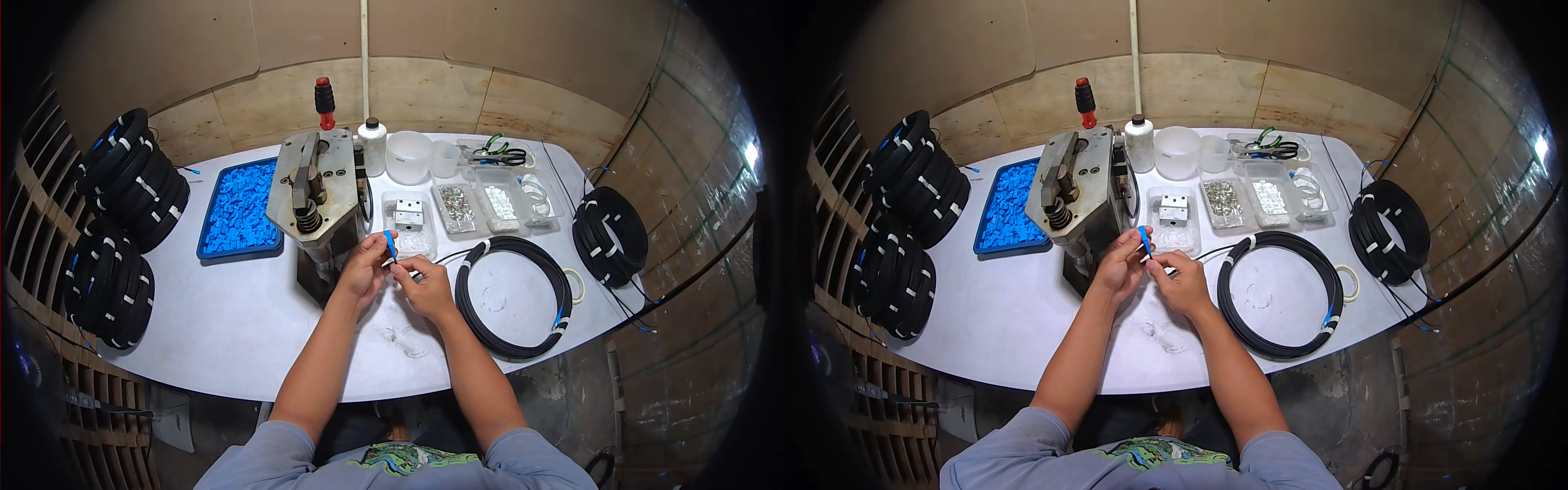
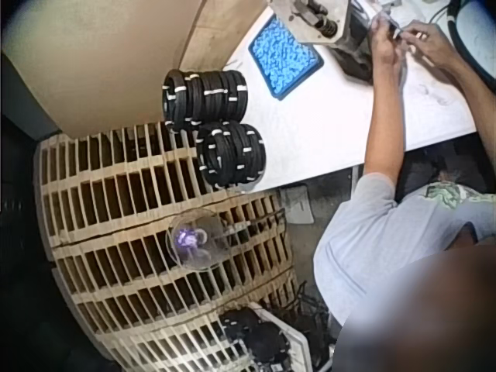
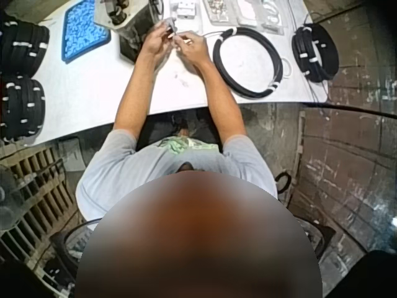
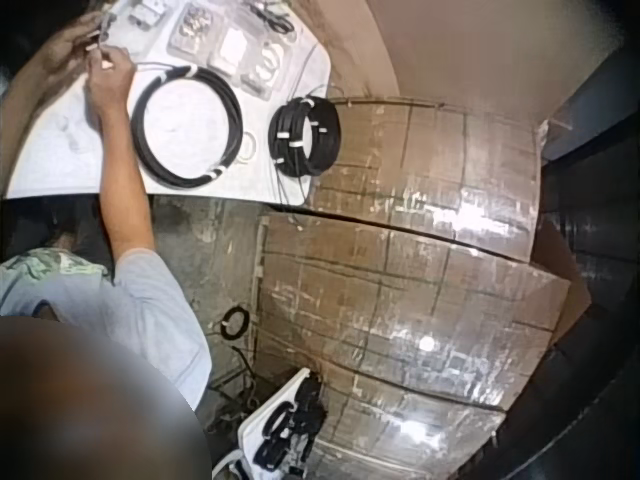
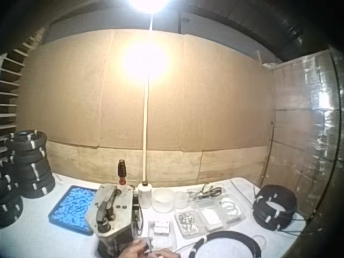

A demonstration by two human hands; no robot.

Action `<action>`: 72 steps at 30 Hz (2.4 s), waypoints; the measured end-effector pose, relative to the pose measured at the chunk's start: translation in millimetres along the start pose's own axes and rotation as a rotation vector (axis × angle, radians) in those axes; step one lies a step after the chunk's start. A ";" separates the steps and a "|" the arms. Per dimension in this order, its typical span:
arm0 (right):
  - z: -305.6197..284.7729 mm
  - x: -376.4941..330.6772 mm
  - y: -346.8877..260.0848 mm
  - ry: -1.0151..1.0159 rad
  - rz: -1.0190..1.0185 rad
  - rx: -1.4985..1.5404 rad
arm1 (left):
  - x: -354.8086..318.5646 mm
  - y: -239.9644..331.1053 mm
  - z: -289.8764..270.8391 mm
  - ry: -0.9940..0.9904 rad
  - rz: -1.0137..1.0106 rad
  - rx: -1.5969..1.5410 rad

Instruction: Assembling a blue connector component onto a cable end using a mechanical press.

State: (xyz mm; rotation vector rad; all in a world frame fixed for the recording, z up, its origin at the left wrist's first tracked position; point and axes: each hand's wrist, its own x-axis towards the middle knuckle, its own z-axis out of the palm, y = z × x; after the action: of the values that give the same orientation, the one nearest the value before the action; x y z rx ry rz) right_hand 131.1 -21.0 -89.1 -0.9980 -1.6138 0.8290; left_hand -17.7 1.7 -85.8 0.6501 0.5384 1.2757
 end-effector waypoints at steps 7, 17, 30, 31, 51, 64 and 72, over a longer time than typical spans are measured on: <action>-1.5 0.9 -5.3 0.012 -0.018 0.005 | -3.1 3.4 6.1 -0.010 -0.038 0.014; -4.1 0.3 -3.1 -0.027 0.036 0.035 | -1.8 1.3 1.4 -0.018 -0.027 -0.027; -4.7 1.0 -4.9 -0.037 0.021 0.011 | -1.6 0.4 0.5 -0.018 -0.021 -0.031; -5.1 0.8 -5.3 -0.035 0.028 0.013 | -1.8 0.4 1.1 -0.019 -0.021 -0.031; -5.4 1.1 -5.8 -0.036 0.053 0.005 | -1.6 1.4 0.6 -0.035 -0.026 -0.026; -5.1 0.8 -5.9 -0.018 -0.003 -0.012 | -2.2 1.7 3.8 -0.063 -0.050 -0.033; -5.1 0.6 -6.7 -0.021 0.022 -0.023 | -2.6 1.7 4.0 -0.043 -0.025 -0.044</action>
State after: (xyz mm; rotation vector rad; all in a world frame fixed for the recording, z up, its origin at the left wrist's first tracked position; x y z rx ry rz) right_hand 134.6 -23.1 -81.7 -1.0279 -1.6362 0.8403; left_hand -16.7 -1.1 -81.7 0.6305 0.4805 1.2445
